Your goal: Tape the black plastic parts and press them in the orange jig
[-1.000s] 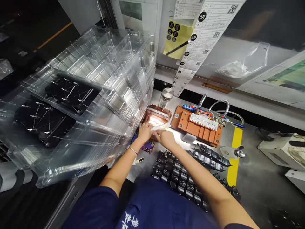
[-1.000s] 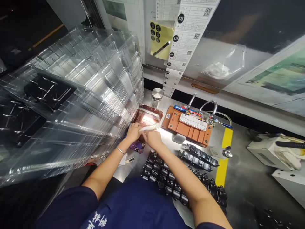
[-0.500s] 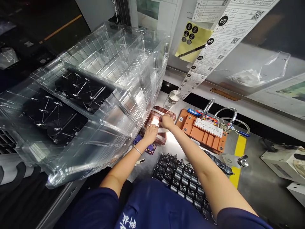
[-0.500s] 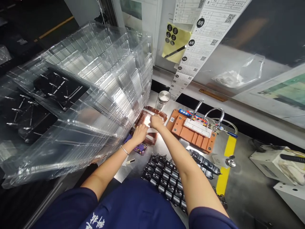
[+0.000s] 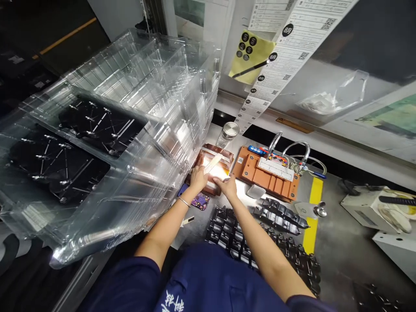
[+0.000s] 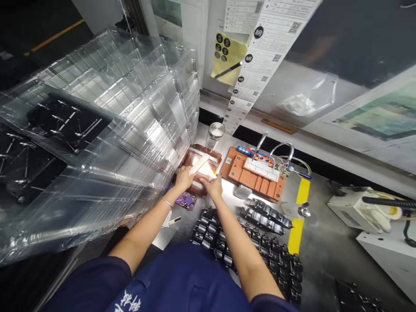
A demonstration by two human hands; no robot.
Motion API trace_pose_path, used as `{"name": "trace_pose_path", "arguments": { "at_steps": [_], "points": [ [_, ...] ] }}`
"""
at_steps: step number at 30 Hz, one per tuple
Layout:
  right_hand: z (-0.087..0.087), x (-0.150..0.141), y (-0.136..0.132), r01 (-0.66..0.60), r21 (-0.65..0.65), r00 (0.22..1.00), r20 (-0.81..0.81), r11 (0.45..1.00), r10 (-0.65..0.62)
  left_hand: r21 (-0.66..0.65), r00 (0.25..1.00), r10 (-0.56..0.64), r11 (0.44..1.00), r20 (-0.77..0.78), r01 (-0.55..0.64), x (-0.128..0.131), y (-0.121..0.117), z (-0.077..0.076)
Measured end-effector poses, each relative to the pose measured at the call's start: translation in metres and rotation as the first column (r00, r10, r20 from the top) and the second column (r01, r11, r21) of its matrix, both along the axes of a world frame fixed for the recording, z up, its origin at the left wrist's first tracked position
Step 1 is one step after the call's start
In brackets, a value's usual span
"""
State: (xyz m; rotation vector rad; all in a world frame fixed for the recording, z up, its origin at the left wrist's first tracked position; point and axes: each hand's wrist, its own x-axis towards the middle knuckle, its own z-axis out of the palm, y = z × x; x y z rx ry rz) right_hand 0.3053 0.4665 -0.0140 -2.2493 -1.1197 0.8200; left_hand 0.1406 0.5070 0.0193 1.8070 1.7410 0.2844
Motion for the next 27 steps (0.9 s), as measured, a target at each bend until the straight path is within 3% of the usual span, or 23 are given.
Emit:
{"name": "trace_pose_path", "arguments": {
  "at_steps": [4, 10, 16, 21, 24, 25, 27],
  "points": [
    [-0.014, 0.01, 0.002, 0.092, 0.01, 0.976, -0.197, 0.996, -0.089, 0.034, 0.995, 0.079, 0.996, 0.069, -0.081, 0.008, -0.001, 0.0],
    [-0.005, 0.037, -0.005, 0.114, 0.155, 0.969, -0.237, 0.981, -0.075, 0.083, 0.969, 0.246, 0.966, 0.01, -0.246, 0.012, -0.005, 0.004],
    [0.003, 0.036, -0.01, 0.13, 0.237, 0.954, -0.293, 0.963, -0.057, 0.127, 0.966, 0.257, 0.959, -0.028, -0.252, 0.014, -0.013, 0.007],
    [0.012, 0.048, -0.01, 0.293, 0.269, 0.915, -0.358, 0.918, -0.187, 0.106, 0.968, 0.245, 0.965, -0.049, -0.239, 0.014, -0.017, 0.009],
    [0.017, 0.055, -0.017, 0.313, 0.238, 0.892, -0.407, 0.919, -0.199, 0.128, 0.958, 0.211, 0.963, 0.195, -0.238, 0.015, -0.02, 0.013],
    [0.018, 0.056, -0.02, 0.311, 0.229, 0.887, -0.418, 0.922, -0.195, 0.067, 0.923, 0.212, 0.967, 0.322, -0.246, 0.016, -0.021, 0.016],
    [0.019, 0.057, -0.029, 0.305, 0.215, 0.881, -0.434, 0.928, -0.189, -0.211, 0.772, 0.308, 0.951, 0.557, -0.227, 0.018, -0.022, 0.023]
  ]
}}
